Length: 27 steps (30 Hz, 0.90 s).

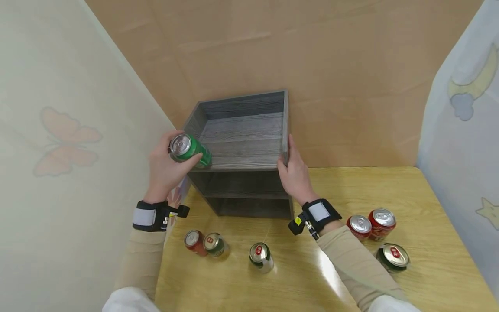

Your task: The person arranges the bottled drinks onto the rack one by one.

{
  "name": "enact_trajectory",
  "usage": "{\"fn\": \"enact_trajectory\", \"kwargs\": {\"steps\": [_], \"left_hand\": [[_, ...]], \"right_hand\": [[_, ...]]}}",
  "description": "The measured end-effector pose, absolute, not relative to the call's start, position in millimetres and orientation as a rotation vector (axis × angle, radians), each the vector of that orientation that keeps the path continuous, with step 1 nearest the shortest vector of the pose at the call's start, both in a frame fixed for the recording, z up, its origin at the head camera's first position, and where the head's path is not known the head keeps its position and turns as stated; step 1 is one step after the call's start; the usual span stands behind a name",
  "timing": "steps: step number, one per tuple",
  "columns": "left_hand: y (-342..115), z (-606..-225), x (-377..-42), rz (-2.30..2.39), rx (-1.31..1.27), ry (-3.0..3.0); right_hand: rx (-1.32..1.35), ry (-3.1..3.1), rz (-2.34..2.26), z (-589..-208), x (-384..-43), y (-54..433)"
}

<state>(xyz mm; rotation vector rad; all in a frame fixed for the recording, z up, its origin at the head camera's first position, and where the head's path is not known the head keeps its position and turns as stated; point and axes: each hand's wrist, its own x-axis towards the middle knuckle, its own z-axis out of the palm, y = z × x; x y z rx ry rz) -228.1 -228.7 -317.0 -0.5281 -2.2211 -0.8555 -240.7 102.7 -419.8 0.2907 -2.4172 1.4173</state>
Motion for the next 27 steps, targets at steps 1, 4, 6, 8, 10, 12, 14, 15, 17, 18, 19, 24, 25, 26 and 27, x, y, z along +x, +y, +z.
{"fn": "enact_trajectory", "kwargs": {"steps": [1,4,6,8,10,12,14,15,17,18,19,24,25,26,27], "left_hand": [[-228.7,-316.8,-229.4,-0.854,-0.515,-2.235],[-229.4,-316.2,-232.9,-0.847,-0.485,-2.261],[-230.7,-316.5,-235.0,-0.844,-0.47,-2.27],[-232.3,-317.3,-236.8,-0.845,-0.458,-2.277],[-233.9,-318.4,-238.5,-0.855,-0.443,-2.284],[-235.8,-319.8,-240.3,-0.861,-0.418,-2.293],[-237.3,-320.4,-241.8,-0.862,-0.398,-2.303],[-237.9,-320.4,-242.6,-0.862,-0.39,-2.306],[-238.8,-320.2,-244.3,-0.852,-0.377,-2.311],[-238.9,-319.8,-245.1,-0.844,-0.373,-2.314],[-238.9,-319.3,-245.7,-0.836,-0.372,-2.316],[-237.0,-317.6,-249.3,-0.763,-0.33,-2.339],[-236.3,-317.0,-249.7,-0.745,-0.323,-2.344],[-235.8,-316.4,-250.4,-0.728,-0.315,-2.348],[-235.5,-316.0,-251.0,-0.715,-0.307,-2.354]], "right_hand": [[0.292,-2.414,1.418,-419.8,-241.0,102.9],[0.289,-2.411,1.418,-419.8,-241.3,102.6],[0.283,-2.412,1.42,-420.3,-241.2,101.7],[0.284,-2.413,1.426,-420.6,-240.7,100.6],[0.289,-2.409,1.428,-420.9,-240.3,99.4],[0.302,-2.403,1.43,-421.3,-240.1,98.8],[0.312,-2.393,1.428,-421.7,-240.1,98.3],[0.313,-2.392,1.426,-421.8,-240.0,98.4],[0.314,-2.389,1.426,-422.1,-239.9,98.6],[0.312,-2.387,1.427,-422.3,-239.9,98.6],[0.309,-2.387,1.428,-422.3,-240.0,98.6],[0.298,-2.381,1.429,-421.7,-240.0,99.1],[0.298,-2.38,1.428,-421.4,-239.9,99.2],[0.299,-2.379,1.427,-421.2,-239.8,99.2],[0.299,-2.378,1.427,-421.1,-239.8,99.3]]}}
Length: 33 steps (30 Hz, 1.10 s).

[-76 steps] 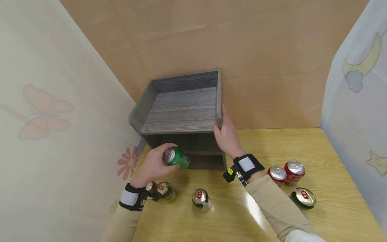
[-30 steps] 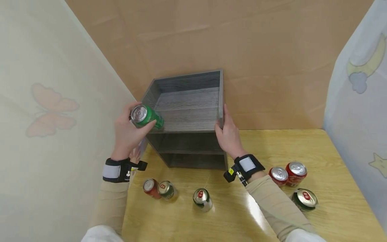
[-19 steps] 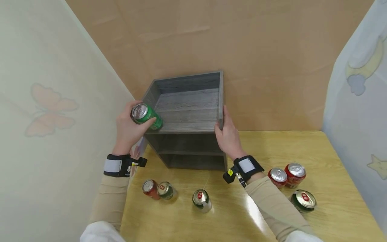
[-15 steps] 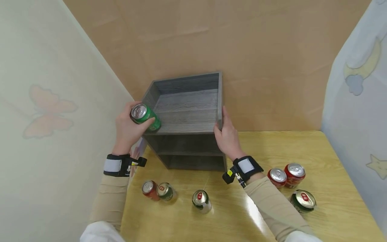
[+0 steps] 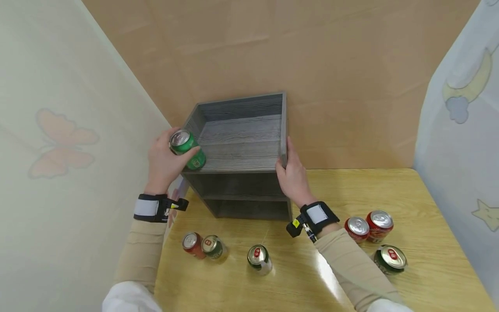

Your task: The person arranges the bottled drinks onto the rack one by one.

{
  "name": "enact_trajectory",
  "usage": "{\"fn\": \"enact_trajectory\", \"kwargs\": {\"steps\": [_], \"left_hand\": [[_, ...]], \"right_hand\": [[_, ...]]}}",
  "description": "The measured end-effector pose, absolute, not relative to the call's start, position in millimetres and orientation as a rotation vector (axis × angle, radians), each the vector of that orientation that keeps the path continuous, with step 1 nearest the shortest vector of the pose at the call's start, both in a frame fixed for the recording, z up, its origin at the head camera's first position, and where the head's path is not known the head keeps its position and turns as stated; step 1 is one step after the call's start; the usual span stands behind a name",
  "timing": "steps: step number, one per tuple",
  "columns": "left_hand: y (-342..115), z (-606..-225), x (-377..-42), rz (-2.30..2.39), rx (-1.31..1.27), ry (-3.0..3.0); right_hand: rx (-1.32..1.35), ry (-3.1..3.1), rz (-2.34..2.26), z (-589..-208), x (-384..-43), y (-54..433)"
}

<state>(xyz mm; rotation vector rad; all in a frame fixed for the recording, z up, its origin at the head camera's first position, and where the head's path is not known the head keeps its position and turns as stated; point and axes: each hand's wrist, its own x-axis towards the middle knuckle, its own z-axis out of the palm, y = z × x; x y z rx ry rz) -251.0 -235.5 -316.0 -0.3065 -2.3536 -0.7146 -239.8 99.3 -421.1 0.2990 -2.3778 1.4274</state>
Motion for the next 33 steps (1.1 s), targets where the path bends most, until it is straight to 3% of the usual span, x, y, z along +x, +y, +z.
{"fn": "enact_trajectory", "kwargs": {"steps": [14,25,33], "left_hand": [[-238.9,-320.6,-260.1,-0.656,-0.288,-2.395],[-255.5,-314.4,-256.9,-0.75,-0.62,-2.434],[-251.4,-307.1,-250.2,-0.744,-0.546,-2.481]], "right_hand": [[0.295,-2.373,1.437,-421.6,-238.4,100.8],[0.275,-2.385,1.451,-420.6,-235.7,100.2],[0.271,-2.382,1.44,-419.0,-235.0,100.9]]}}
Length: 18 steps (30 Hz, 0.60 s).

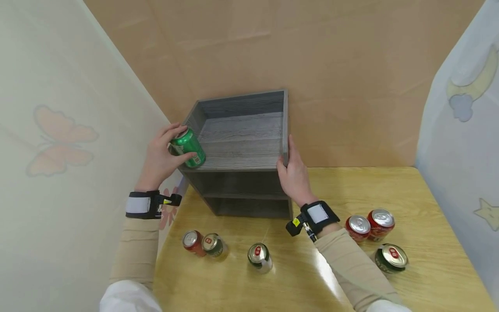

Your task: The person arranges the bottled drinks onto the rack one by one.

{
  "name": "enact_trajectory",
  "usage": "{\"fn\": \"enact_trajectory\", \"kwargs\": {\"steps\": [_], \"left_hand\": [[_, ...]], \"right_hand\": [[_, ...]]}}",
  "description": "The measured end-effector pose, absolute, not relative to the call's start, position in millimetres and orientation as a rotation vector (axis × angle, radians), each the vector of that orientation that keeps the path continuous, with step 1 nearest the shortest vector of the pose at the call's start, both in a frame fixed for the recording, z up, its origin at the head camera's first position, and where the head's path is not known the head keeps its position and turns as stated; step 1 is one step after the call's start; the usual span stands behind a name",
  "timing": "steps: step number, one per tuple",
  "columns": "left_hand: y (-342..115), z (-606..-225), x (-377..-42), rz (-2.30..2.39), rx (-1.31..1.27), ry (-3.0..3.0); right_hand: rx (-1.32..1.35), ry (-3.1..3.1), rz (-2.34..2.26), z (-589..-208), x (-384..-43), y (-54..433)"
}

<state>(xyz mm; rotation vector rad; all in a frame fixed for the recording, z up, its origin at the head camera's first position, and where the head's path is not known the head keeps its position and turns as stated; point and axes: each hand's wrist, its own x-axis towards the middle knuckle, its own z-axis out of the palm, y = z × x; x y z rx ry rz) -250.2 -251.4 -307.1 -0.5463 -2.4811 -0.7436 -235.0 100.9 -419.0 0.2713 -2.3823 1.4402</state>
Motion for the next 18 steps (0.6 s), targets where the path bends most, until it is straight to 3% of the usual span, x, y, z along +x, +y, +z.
{"fn": "enact_trajectory", "kwargs": {"steps": [18], "left_hand": [[-234.8,-319.8,-248.6,-0.596,-0.299,-2.358]], "right_hand": [[0.276,-2.35,1.423,-420.3,-235.1,100.1]]}}
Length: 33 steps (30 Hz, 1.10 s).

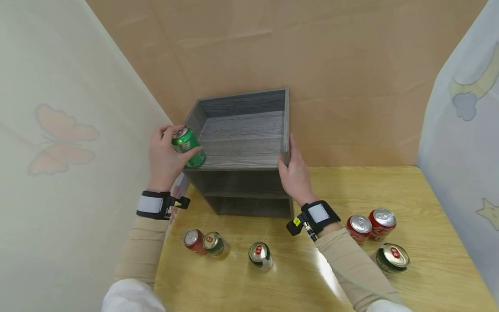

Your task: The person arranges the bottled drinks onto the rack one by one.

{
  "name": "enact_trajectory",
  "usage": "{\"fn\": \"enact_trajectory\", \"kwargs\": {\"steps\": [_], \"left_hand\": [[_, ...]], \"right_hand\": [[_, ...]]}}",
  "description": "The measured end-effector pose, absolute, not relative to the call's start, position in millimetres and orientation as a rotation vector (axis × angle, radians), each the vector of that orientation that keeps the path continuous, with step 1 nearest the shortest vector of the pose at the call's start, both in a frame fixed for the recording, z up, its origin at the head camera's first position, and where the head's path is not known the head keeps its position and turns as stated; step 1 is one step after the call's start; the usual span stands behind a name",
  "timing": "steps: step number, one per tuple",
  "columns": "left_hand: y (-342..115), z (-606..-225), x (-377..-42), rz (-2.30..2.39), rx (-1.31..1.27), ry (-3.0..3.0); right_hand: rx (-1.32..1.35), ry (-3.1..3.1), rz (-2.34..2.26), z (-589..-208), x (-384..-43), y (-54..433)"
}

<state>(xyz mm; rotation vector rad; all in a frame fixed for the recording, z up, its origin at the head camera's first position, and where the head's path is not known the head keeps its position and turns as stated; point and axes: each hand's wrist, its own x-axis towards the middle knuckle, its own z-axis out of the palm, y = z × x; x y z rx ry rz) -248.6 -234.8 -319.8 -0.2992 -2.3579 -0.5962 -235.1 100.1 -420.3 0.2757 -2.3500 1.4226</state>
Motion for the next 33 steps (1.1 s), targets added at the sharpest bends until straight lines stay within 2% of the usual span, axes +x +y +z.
{"fn": "enact_trajectory", "kwargs": {"steps": [4,24,33], "left_hand": [[-231.0,-324.8,-249.0,-0.596,-0.233,-2.327],[-225.1,-333.5,-241.4,-0.448,-0.228,-2.238],[-208.0,-335.4,-219.8,-0.514,-0.435,-2.088]], "right_hand": [[0.285,-2.351,1.422,-420.6,-235.7,99.1],[0.295,-2.359,1.443,-420.4,-234.5,100.0],[0.289,-2.349,1.427,-420.7,-235.5,101.2]]}}
